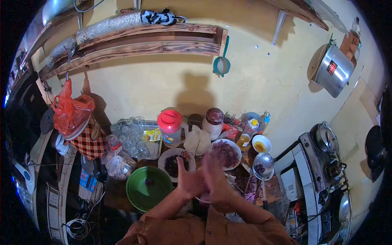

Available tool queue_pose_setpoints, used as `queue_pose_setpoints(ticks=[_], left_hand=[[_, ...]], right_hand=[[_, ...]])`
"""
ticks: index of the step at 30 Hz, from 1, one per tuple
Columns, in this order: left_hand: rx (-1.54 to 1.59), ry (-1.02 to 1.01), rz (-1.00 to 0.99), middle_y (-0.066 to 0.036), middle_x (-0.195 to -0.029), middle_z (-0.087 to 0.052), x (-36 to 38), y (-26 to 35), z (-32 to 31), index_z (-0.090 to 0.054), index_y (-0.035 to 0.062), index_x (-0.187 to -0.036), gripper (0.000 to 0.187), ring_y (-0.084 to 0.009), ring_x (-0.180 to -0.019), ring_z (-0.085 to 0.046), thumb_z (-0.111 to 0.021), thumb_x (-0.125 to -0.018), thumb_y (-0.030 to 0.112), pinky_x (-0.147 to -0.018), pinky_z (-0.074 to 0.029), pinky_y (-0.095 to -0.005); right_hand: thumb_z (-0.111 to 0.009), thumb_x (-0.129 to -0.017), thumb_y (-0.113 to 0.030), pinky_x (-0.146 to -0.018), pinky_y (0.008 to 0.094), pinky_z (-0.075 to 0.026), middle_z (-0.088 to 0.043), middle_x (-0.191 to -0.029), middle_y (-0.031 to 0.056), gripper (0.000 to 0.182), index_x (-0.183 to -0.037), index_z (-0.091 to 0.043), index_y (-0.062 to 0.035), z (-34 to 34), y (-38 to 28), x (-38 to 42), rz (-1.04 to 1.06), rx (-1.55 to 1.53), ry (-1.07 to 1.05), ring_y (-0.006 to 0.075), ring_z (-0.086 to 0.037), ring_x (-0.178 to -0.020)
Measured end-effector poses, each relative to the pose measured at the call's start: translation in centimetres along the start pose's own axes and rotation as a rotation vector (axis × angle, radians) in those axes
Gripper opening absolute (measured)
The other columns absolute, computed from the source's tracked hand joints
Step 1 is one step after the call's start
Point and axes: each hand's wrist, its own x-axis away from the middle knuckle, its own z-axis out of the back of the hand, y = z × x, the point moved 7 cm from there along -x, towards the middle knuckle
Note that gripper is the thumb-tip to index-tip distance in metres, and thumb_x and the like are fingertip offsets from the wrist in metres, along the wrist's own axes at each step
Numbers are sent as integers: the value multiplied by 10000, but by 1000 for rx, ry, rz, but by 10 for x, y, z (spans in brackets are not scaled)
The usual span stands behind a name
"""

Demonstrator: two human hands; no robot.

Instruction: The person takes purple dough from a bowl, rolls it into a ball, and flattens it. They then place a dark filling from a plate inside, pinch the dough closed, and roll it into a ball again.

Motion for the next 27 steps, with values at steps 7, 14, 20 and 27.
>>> queue_pose_setpoints(ticks=[7,14,20,27], left_hand=[[499,-1074,-121,-128,-1488,-213,18,5,-109,-98,70,-1460,1260,-275,-1369,-198,-206,-568,953,-1110,-135,-445],[-311,223,208,-100,-1509,-178,14,-32,-30,-101,58,-1457,1252,-252,-1389,-159,-183,-580,947,-1129,-64,-431],[283,-413,23,-92,-1517,-147,18,-4,-54,-83,76,-1463,1280,-273,-1387,-161,-139,-544,966,-1123,-84,-440],[522,-450,148,-110,-1510,-166,-7,-24,35,-119,66,-1459,1268,-265,-1378,-181,-181,-560,958,-1113,-127,-451]], right_hand=[[-540,-677,-660,-1075,539,67,-31,-1482,293,1149,-1418,-66,80,-54,-11,17,-96,-340,-14,434,48,-1380],[-295,-671,-862,-1056,558,115,32,-1492,265,1221,-1427,-26,59,0,23,8,-140,-292,254,405,94,-1381],[-371,-646,-852,-1062,559,100,-15,-1487,269,1234,-1426,-66,55,-7,26,11,-137,-156,104,417,54,-1379],[-376,-657,-844,-1048,586,100,0,-1486,273,1206,-1435,-83,31,-17,-20,11,33,-126,85,468,74,-1359]])
